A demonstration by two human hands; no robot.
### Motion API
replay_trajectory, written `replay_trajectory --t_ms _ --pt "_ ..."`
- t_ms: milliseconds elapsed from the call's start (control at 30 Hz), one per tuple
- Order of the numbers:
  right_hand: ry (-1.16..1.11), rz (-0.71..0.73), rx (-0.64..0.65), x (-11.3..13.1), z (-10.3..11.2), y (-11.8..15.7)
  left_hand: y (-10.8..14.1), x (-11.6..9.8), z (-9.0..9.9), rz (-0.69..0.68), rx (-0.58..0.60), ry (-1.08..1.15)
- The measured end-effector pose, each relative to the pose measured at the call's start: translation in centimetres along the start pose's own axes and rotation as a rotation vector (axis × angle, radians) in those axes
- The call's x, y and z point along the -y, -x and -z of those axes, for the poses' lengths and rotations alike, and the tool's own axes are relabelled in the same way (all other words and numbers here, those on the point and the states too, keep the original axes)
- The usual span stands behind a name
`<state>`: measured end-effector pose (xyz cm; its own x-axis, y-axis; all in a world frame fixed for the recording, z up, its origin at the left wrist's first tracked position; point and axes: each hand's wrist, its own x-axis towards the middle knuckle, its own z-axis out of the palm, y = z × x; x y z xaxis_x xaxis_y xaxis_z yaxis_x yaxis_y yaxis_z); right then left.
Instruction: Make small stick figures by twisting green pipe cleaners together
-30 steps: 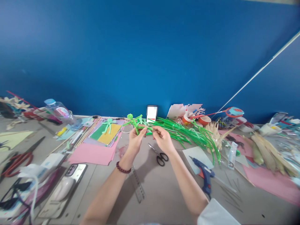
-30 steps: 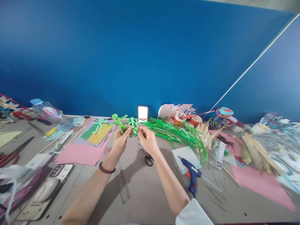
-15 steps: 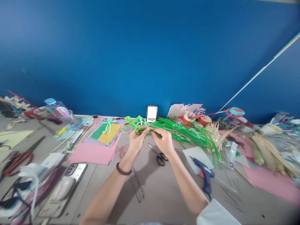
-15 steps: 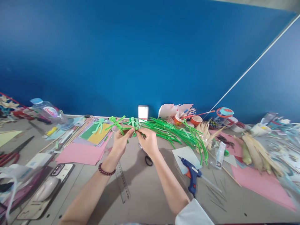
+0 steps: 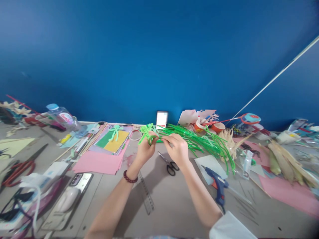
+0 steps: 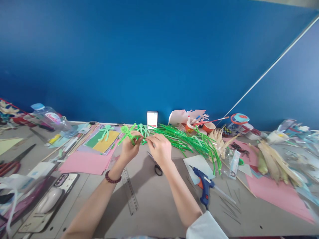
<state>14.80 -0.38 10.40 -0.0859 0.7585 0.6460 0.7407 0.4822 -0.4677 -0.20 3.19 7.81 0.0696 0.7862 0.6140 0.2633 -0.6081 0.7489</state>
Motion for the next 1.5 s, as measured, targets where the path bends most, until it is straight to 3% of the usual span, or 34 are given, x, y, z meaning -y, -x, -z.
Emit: replay_trajectory --t_ms 200,300,467,667,833,967,1100,1333,1500 --pt "-0.175 -0.062 -0.03 -0.6 0.9 -0.6 0.1 -1.0 0.4 -0.013 0.226 0.008" --pt "-0.328 -0.153 0.006 -1.1 0.7 -0.8 -0.2 -1.9 0.6 0.024 0.251 0.115" --pt "-0.493 -0.292 0.09 -1.4 -0.6 -0.8 -0.4 -2.3 0.6 0.139 0.13 0.337" --pt "-0.537 -0.342 0.18 -0.1 -1.9 -0.1 -0.1 -1.7 -0.1 0.194 -0.037 0.426" --pt "-0.353 -0.25 0.084 1.5 -2.6 0.6 0.0 -1.2 -0.4 0.229 -0.12 0.327" --pt "-0.188 -0.167 0.06 2.3 -2.5 1.1 -0.3 -1.0 -0.2 0.092 -0.135 0.126" --pt "-0.129 -0.122 0.057 2.1 -1.2 0.8 -0.6 -0.6 0.2 0.0 -0.041 0.099" --pt "-0.314 -0.168 0.082 0.0 0.6 -0.6 -0.4 -0.9 0.8 0.102 0.254 0.334" --pt "-0.571 -0.363 0.149 -0.9 -0.4 -0.9 -0.2 -1.5 0.5 0.262 0.216 0.485"
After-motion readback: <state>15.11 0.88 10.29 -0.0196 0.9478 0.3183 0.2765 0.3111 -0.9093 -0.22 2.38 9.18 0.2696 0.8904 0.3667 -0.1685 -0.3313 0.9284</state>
